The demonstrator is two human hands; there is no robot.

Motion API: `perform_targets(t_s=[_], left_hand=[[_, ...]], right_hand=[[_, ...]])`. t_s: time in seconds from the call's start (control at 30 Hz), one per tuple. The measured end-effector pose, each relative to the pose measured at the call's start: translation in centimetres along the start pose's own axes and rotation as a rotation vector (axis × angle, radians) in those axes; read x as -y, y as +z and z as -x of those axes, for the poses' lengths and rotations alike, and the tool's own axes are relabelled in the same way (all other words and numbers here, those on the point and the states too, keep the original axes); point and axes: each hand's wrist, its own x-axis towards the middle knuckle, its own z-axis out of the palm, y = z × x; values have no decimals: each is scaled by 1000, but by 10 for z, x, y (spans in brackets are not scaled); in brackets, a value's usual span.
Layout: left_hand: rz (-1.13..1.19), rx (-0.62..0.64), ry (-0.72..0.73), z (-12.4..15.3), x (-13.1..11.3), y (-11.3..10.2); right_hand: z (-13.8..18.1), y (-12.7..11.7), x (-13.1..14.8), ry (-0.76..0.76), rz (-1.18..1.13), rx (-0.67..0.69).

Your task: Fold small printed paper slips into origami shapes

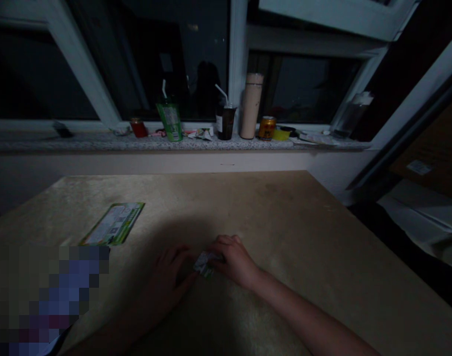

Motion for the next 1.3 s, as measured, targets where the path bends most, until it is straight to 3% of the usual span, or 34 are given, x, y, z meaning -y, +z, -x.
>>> perform_targets(t_s=[0.43, 0.7, 0.87, 1.03, 1.3], left_hand=[[60, 54, -61, -8, 1, -3], [163, 58, -90, -9, 2, -3], [246, 37, -146, -10, 2, -2], [316, 16, -157, -7, 1, -2], [443, -7, -36, 2, -2, -6]], right_hand=[[1, 9, 1, -16, 32, -5], [4, 13, 6, -115, 245, -84], [8, 19, 18, -208, 317, -64], [10, 23, 26, -144, 271, -53], [10, 22, 32, -89, 117, -16]])
